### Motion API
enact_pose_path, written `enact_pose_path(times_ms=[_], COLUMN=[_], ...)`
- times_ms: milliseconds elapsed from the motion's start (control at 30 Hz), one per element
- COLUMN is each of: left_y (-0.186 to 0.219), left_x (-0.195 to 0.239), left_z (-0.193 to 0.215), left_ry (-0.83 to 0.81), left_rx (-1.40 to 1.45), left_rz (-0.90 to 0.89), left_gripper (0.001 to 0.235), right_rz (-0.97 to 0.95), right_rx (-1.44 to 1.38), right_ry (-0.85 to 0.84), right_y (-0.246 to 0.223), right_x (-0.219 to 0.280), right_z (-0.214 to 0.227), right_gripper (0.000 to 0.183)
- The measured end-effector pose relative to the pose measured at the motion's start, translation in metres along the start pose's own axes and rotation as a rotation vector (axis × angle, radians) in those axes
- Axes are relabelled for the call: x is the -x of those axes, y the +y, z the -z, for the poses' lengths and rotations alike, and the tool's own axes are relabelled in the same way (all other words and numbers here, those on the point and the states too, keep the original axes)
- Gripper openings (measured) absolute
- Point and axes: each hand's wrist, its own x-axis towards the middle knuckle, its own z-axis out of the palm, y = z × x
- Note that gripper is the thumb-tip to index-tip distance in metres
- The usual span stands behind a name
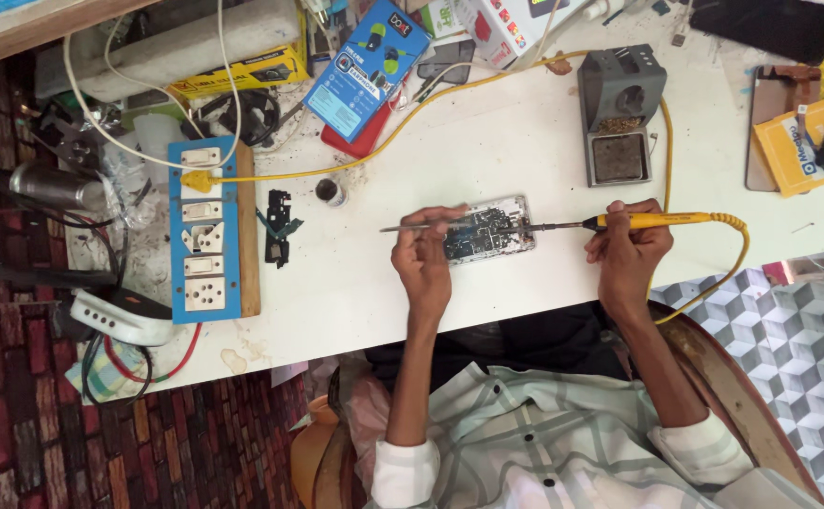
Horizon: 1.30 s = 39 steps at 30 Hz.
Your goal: The person uses a soldering iron and tweezers to work on a small circuit board placed on a white workbench. They repeatedly heat and adjust components on the board while holding it steady with the other hand.
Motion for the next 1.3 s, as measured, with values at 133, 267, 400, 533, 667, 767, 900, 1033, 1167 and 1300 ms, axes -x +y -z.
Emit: enact_pose_path(times_ms=[133, 267, 400, 533, 667, 767, 900, 1033, 1167, 1300], left_y=[0.01, 0.014, 0.016, 0.016, 0.016, 0.015, 0.012, 0.013, 0.012, 0.014], left_x=[0.006, 0.011, 0.009, 0.009, 0.009, 0.011, 0.014, 0.014, 0.013, 0.012], left_z=[0.006, 0.008, 0.008, 0.008, 0.009, 0.01, 0.009, 0.01, 0.009, 0.011], left_ry=[-0.16, -0.205, -0.187, -0.198, -0.217, -0.207, -0.192, -0.195, -0.181, -0.178], left_rx=[-0.178, -0.272, -0.362, -0.388, -0.407, -0.419, -0.422, -0.501, -0.528, -0.567], left_rz=[-0.029, -0.008, 0.049, 0.001, -0.058, -0.051, -0.097, -0.166, -0.185, -0.176], left_gripper=[0.007, 0.006, 0.009, 0.01, 0.013, 0.012, 0.01, 0.011, 0.01, 0.011], right_rz=[-0.001, -0.018, -0.001, 0.0, -0.009, -0.054, -0.05, 0.014, 0.005, 0.027], right_rx=[-0.006, 0.006, -0.013, -0.002, -0.009, -0.075, -0.103, -0.079, -0.068, -0.021], right_ry=[0.003, 0.014, 0.015, 0.018, 0.039, 0.087, 0.124, 0.122, 0.088, 0.056], right_y=[0.001, 0.001, 0.002, 0.002, 0.0, -0.002, 0.007, 0.014, 0.017, 0.016], right_x=[-0.001, 0.0, -0.001, -0.002, 0.002, 0.006, 0.012, 0.011, 0.01, 0.011], right_z=[0.0, 0.001, -0.001, 0.0, -0.001, 0.0, -0.008, -0.011, -0.009, -0.01], right_gripper=[0.022, 0.022, 0.024, 0.024, 0.024, 0.025, 0.027, 0.026, 0.025, 0.025])
